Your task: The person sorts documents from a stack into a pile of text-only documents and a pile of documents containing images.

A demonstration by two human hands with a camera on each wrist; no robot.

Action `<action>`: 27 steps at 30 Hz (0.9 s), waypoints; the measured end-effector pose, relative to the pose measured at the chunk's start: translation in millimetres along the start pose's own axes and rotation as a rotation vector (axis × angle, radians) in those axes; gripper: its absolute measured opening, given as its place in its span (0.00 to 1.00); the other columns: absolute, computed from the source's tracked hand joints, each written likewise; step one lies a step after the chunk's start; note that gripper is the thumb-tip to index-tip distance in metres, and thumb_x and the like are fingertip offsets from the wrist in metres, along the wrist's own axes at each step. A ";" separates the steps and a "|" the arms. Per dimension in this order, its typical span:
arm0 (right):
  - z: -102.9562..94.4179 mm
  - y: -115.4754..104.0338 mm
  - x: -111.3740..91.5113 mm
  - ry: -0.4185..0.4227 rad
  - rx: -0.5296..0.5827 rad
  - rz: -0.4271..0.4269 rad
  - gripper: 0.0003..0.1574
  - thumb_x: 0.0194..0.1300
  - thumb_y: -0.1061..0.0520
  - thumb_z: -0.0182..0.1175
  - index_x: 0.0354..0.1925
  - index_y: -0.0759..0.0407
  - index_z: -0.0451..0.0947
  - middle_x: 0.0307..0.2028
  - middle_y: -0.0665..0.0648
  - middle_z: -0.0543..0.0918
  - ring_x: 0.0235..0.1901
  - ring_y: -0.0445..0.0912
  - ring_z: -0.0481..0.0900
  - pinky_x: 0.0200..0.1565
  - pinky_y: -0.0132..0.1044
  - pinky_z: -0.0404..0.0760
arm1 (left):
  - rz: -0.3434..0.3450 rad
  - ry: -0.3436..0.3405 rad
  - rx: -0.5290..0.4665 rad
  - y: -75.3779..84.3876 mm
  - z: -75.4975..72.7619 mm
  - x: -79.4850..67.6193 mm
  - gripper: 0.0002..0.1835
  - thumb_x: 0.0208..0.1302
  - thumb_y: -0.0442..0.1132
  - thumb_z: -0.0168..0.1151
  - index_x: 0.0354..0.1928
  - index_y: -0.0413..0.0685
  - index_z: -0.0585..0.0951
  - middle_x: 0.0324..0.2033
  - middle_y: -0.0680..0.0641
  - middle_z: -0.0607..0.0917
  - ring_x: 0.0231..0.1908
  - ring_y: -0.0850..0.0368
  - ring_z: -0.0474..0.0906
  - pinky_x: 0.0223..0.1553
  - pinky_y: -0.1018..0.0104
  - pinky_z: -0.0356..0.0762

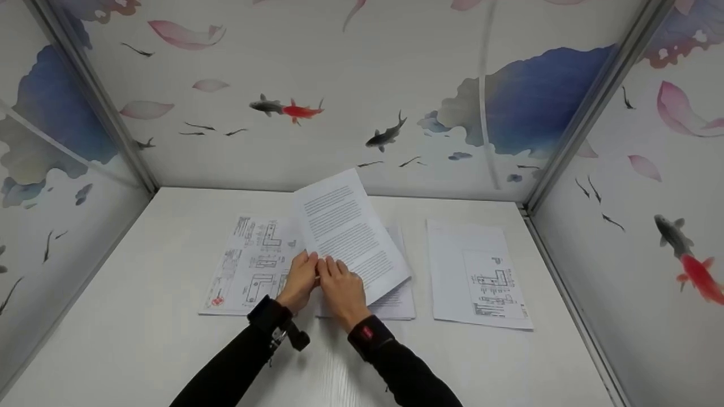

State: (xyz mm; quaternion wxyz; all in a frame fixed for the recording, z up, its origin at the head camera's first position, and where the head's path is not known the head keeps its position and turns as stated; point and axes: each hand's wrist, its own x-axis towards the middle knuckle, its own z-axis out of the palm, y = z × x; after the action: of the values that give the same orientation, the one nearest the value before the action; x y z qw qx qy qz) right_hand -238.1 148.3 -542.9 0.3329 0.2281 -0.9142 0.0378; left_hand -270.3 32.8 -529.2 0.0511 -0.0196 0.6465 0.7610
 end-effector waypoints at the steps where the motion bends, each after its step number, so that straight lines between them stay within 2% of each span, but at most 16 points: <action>1: -1.0 -0.4 0.1 -0.005 0.013 0.002 0.25 0.56 0.63 0.66 0.55 0.59 0.81 0.52 0.57 0.85 0.49 0.51 0.84 0.32 0.45 0.84 | 0.016 0.018 0.017 -0.8 -1.3 1.4 0.15 0.78 0.38 0.39 0.47 0.33 0.73 0.32 0.47 0.78 0.31 0.59 0.76 0.30 0.68 0.77; 4: -5.2 -0.7 -0.5 -0.024 0.072 0.010 0.21 0.63 0.54 0.63 0.54 0.58 0.81 0.53 0.58 0.84 0.51 0.52 0.82 0.37 0.47 0.84 | 0.055 0.064 0.088 -2.6 -6.3 5.3 0.13 0.77 0.37 0.42 0.35 0.38 0.72 0.25 0.50 0.71 0.25 0.60 0.70 0.27 0.69 0.71; 6: -8.0 0.9 -0.2 -0.038 0.123 0.039 0.19 0.68 0.50 0.60 0.53 0.57 0.81 0.53 0.58 0.84 0.52 0.52 0.81 0.40 0.48 0.84 | 0.079 0.082 0.131 -3.0 -9.9 7.7 0.14 0.77 0.37 0.43 0.31 0.39 0.71 0.23 0.52 0.69 0.23 0.61 0.67 0.25 0.70 0.68; 8: -10.4 5.3 1.1 -0.045 0.166 0.079 0.16 0.70 0.51 0.58 0.51 0.57 0.81 0.53 0.58 0.83 0.53 0.52 0.80 0.43 0.50 0.82 | 0.084 0.084 0.141 -1.9 -13.4 9.0 0.14 0.77 0.37 0.44 0.33 0.38 0.73 0.23 0.51 0.70 0.22 0.61 0.67 0.25 0.70 0.67; 12: -13.8 24.7 4.9 -0.050 0.229 0.199 0.12 0.68 0.60 0.57 0.49 0.57 0.80 0.53 0.58 0.82 0.55 0.54 0.78 0.50 0.55 0.77 | 0.073 0.067 0.128 2.1 -20.4 10.2 0.14 0.76 0.37 0.45 0.44 0.34 0.78 0.27 0.50 0.77 0.25 0.61 0.72 0.27 0.71 0.68; 14: -16.1 38.4 6.1 -0.073 0.270 0.290 0.16 0.67 0.62 0.57 0.53 0.60 0.78 0.58 0.62 0.78 0.59 0.57 0.74 0.55 0.59 0.72 | 0.073 0.052 0.127 2.8 -24.4 11.7 0.15 0.76 0.38 0.45 0.48 0.34 0.79 0.30 0.48 0.81 0.29 0.61 0.75 0.30 0.70 0.70; 16: -19.5 53.3 7.5 -0.115 0.343 0.420 0.24 0.66 0.62 0.57 0.60 0.64 0.73 0.63 0.67 0.72 0.63 0.62 0.69 0.59 0.61 0.69 | 0.077 0.046 0.125 3.5 -28.5 14.0 0.16 0.76 0.38 0.46 0.49 0.33 0.79 0.34 0.45 0.83 0.31 0.60 0.76 0.32 0.70 0.72; 18: -23.4 68.6 9.1 -0.184 0.448 0.567 0.33 0.67 0.61 0.55 0.68 0.68 0.63 0.69 0.72 0.63 0.67 0.65 0.63 0.64 0.62 0.64 | 0.075 0.053 0.122 4.6 -32.4 16.8 0.16 0.76 0.39 0.48 0.50 0.34 0.80 0.38 0.43 0.86 0.33 0.59 0.79 0.35 0.69 0.75; 20: -27.0 82.9 10.7 -0.266 0.557 0.704 0.39 0.68 0.59 0.54 0.72 0.70 0.54 0.71 0.74 0.57 0.69 0.66 0.59 0.67 0.60 0.62 | 0.076 0.066 0.124 5.5 -36.4 19.8 0.16 0.76 0.40 0.49 0.50 0.34 0.81 0.40 0.41 0.86 0.35 0.59 0.80 0.37 0.69 0.75; 23: -28.6 99.9 10.5 -0.402 0.752 0.859 0.38 0.71 0.57 0.51 0.73 0.68 0.51 0.67 0.73 0.64 0.65 0.63 0.68 0.63 0.55 0.68 | 0.055 0.088 0.128 10.3 -41.1 19.9 0.17 0.76 0.41 0.49 0.51 0.36 0.81 0.40 0.41 0.86 0.36 0.57 0.80 0.37 0.68 0.76; 25: -27.1 106.9 8.1 -0.457 0.851 0.933 0.34 0.72 0.57 0.51 0.71 0.66 0.56 0.60 0.71 0.73 0.56 0.58 0.76 0.55 0.48 0.74 | 0.050 0.100 0.136 8.6 -43.4 20.8 0.17 0.76 0.42 0.49 0.51 0.37 0.81 0.40 0.42 0.86 0.36 0.57 0.80 0.36 0.68 0.76; 27: -24.9 111.1 4.6 -0.480 0.938 0.993 0.30 0.73 0.57 0.51 0.69 0.66 0.61 0.55 0.68 0.77 0.48 0.52 0.78 0.48 0.41 0.74 | 0.047 0.101 0.136 6.6 -43.6 20.5 0.17 0.76 0.43 0.49 0.52 0.38 0.81 0.40 0.42 0.86 0.36 0.56 0.81 0.36 0.66 0.77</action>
State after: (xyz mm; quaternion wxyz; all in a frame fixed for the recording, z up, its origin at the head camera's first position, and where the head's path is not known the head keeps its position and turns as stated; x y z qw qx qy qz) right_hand -275.6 251.2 -511.5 -0.0664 -0.0930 -0.8455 0.5216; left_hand -292.9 -10.2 -531.8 0.0020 -0.0392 0.6989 0.7142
